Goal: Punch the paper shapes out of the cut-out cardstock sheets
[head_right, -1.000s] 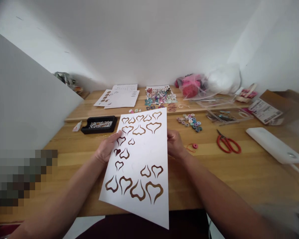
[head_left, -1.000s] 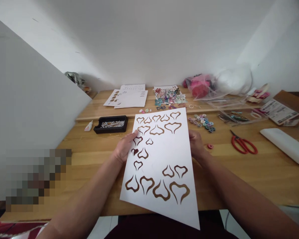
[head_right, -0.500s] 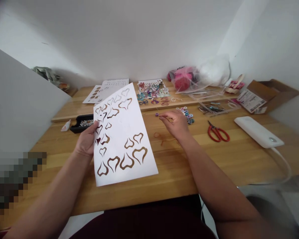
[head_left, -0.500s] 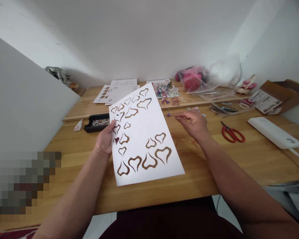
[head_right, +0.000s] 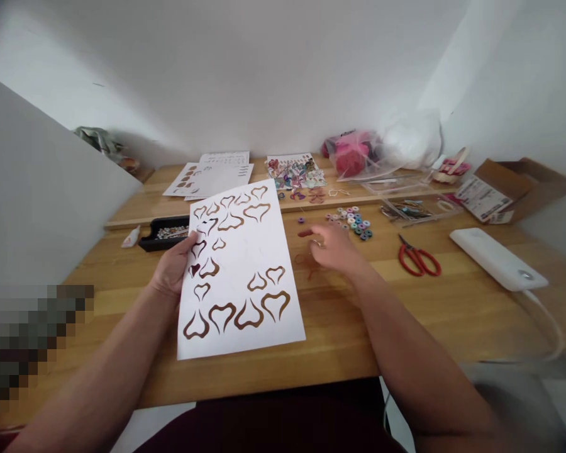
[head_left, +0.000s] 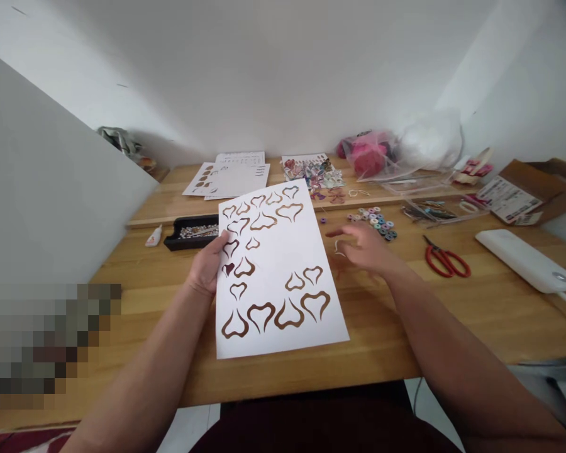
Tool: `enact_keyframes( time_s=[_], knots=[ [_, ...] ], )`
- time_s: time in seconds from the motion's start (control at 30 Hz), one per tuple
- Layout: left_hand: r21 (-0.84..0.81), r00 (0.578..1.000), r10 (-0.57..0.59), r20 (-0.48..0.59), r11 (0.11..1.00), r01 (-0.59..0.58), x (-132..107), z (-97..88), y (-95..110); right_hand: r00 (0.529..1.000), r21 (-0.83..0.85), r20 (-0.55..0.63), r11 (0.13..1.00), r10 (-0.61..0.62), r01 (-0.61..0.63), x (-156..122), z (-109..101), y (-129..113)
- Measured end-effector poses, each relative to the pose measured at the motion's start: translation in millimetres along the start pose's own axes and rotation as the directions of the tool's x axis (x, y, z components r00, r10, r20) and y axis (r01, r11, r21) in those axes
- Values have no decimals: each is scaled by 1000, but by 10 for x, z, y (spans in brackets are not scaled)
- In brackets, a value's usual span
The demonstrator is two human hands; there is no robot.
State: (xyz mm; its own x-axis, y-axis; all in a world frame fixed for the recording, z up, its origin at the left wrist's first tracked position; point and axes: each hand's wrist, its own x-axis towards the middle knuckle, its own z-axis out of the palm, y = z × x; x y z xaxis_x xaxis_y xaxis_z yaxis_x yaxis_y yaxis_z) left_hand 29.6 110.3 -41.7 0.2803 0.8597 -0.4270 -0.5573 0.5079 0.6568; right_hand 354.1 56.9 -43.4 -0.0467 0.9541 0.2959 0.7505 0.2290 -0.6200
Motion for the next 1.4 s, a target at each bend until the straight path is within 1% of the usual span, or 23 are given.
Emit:
enact_keyframes(
  time_s=[0.03, 0.07, 0.13, 0.17, 0.23, 0.27, 0.33, 0.4, 0.47, 0.53, 0.67, 0.73, 0.83, 0.93, 1.03, 1.13, 1.3, 1.4],
  knots=[
    [6, 1000, -5, 0, 1000, 5, 0, 3, -17, 999, 142, -1, 989, 45, -45, -6, 8, -50],
    [13, 1000, -11, 5, 1000, 11, 0, 6, -36, 995, 294, 13, 951, 94, -94, -12, 24, -92],
    [34, 1000, -7, 16, 999, 7, -2, 11, -81, 983, 556, 84, 811, 160, -180, -27, 78, -155],
    [49, 1000, 6, 24, 999, -7, -2, 12, -105, 976, 648, 129, 731, 173, -215, -35, 112, -179],
    [78, 998, 45, 33, 996, -47, -2, 12, -150, 960, 763, 206, 584, 189, -279, -52, 181, -220],
    [89, 997, 63, 35, 994, -66, -1, 10, -169, 953, 795, 232, 526, 195, -302, -59, 211, -239],
    [107, 996, 77, 50, 991, -82, 1, 3, -196, 944, 831, 245, 453, 221, -321, -70, 253, -271],
    [116, 994, 70, 81, 990, -79, 2, -3, -210, 946, 849, 206, 435, 250, -300, -74, 268, -290],
    [117, 991, 61, 117, 990, -75, -2, -5, -222, 949, 859, 151, 438, 277, -265, -70, 262, -296],
    [116, 989, 66, 131, 990, -82, -13, -2, -242, 949, 866, 106, 441, 297, -234, -63, 245, -298],
    [150, 986, 58, 157, 985, -81, -40, 2, -309, 938, 859, 56, 463, 342, -221, -52, 215, -315],
    [160, 985, 61, 161, 983, -87, -43, 0, -334, 932, 858, 52, 462, 360, -226, -50, 213, -322],
    [142, 986, 87, 143, 984, -108, -28, 0, -343, 930, 863, 95, 436, 356, -255, -51, 224, -312],
    [113, 987, 118, 109, 985, -130, -13, 17, -327, 924, 855, 183, 410, 336, -319, -60, 239, -285],
    [102, 987, 149, 66, 983, -155, -14, 47, -305, 912, 828, 263, 411, 314, -381, -76, 244, -271],
    [87, 984, 174, 38, 980, -176, -16, 61, -288, 904, 814, 313, 409, 290, -413, -90, 238, -283],
    [57, 976, 208, 59, 976, -211, 22, 23, -283, 898, 807, 341, 404, 279, -432, -106, 235, -325],
    [51, 974, 216, 74, 974, -220, 43, -4, -292, 889, 803, 374, 386, 265, -453, -118, 249, -351]
  ],
)
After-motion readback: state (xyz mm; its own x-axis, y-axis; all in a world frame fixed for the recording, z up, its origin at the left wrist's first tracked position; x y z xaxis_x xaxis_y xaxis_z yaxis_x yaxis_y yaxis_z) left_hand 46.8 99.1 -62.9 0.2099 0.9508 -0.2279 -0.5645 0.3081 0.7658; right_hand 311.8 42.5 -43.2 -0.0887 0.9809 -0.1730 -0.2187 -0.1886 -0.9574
